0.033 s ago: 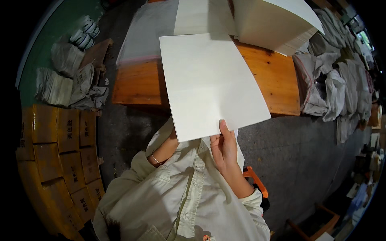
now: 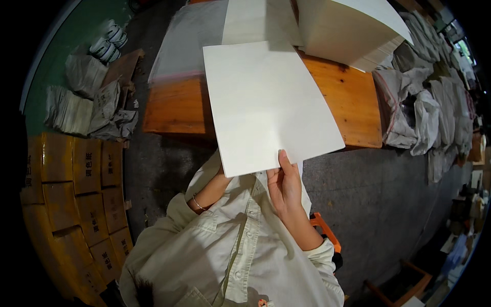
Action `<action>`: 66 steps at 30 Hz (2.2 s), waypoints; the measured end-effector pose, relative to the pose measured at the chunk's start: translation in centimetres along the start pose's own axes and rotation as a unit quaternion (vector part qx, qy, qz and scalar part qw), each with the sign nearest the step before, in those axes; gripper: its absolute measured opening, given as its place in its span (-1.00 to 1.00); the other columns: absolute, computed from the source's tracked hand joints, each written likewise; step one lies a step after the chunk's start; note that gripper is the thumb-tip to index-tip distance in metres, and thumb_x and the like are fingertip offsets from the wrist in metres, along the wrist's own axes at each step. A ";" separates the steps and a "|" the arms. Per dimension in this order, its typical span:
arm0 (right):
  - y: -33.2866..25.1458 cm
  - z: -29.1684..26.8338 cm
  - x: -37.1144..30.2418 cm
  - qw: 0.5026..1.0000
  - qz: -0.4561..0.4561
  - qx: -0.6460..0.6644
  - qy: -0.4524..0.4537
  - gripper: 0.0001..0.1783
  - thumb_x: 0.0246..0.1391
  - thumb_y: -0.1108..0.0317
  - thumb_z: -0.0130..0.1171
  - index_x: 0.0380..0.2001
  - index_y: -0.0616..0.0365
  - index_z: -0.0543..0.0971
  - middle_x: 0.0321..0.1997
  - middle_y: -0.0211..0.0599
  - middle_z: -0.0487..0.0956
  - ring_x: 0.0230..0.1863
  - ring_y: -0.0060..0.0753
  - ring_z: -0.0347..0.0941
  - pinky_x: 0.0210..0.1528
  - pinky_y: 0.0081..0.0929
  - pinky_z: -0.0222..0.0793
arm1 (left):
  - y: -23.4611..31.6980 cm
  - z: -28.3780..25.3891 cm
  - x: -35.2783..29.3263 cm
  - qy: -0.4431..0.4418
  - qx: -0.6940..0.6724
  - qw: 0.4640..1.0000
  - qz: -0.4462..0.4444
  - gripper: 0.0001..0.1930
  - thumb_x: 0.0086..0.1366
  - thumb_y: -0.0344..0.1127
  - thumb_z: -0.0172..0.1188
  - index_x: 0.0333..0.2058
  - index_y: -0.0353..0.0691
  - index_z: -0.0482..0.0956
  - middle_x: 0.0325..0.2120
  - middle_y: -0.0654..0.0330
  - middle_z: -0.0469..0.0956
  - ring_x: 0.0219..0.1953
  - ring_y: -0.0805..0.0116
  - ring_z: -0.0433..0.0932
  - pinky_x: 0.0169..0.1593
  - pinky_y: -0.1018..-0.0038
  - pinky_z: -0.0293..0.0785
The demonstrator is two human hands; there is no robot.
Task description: The person picks up white sheets of paper from a stack on a wooden table, folds them in half, and places them into clear plastic bags. They repeat this process for several sheets, stacking the folded papers inside the bags.
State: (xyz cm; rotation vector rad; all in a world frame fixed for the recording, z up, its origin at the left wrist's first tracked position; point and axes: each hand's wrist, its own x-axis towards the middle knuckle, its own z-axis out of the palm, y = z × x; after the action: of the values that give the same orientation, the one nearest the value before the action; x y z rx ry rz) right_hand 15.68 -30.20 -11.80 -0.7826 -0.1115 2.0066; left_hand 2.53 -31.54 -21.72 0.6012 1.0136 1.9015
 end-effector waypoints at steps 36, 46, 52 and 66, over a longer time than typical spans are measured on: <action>4.2 3.8 12.4 0.988 0.083 0.130 -0.003 -0.72 0.16 0.50 -0.01 -0.06 0.35 0.31 -0.01 -0.14 0.39 0.08 -0.29 0.32 0.25 -0.42 0.23 | 6.0 -3.2 -0.7 -0.050 0.128 0.976 -0.170 -0.65 0.35 -0.29 -0.04 -0.10 -0.54 0.44 -0.25 -0.09 0.56 -0.25 0.19 0.61 -0.20 0.45 0.57; 0.3 3.4 5.8 0.964 0.262 -0.038 -0.039 -0.67 0.22 0.47 -0.15 0.00 0.46 0.25 0.07 0.01 0.33 0.13 -0.16 0.29 0.19 -0.32 0.29 | 7.7 -6.7 -3.2 -0.096 0.120 0.945 -0.290 -0.46 0.34 -0.04 -0.08 0.05 -0.45 0.30 -0.09 -0.03 0.49 -0.12 0.22 0.55 -0.12 0.42 0.51; 3.7 3.6 4.9 0.595 -0.262 -0.700 -0.296 -0.79 -0.08 0.46 0.23 -0.29 0.14 0.57 -0.17 -0.27 0.49 -0.14 -0.28 0.40 -0.13 -0.38 0.36 | 8.2 -9.0 -1.3 0.020 0.077 0.969 -0.235 -0.43 0.36 0.06 -0.24 -0.08 -0.41 0.43 -0.18 0.02 0.54 -0.16 0.27 0.54 -0.07 0.39 0.44; 9.8 4.5 8.4 0.465 -0.416 -0.723 -0.298 -0.83 -0.32 0.44 0.29 -0.50 0.07 0.60 -0.29 -0.39 0.50 -0.22 -0.29 0.37 -0.20 -0.37 0.27 | 7.5 -9.2 -0.5 0.106 0.123 0.969 -0.185 -0.57 0.37 -0.04 -0.11 -0.25 -0.36 0.50 -0.38 0.12 0.56 -0.34 0.39 0.55 -0.19 0.48 0.46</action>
State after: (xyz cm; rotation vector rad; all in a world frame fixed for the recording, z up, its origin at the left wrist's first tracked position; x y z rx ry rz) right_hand 2.91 -27.78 -16.03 -0.5988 -2.3362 0.6498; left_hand -7.45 -37.90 -20.49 0.3185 1.4071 1.5432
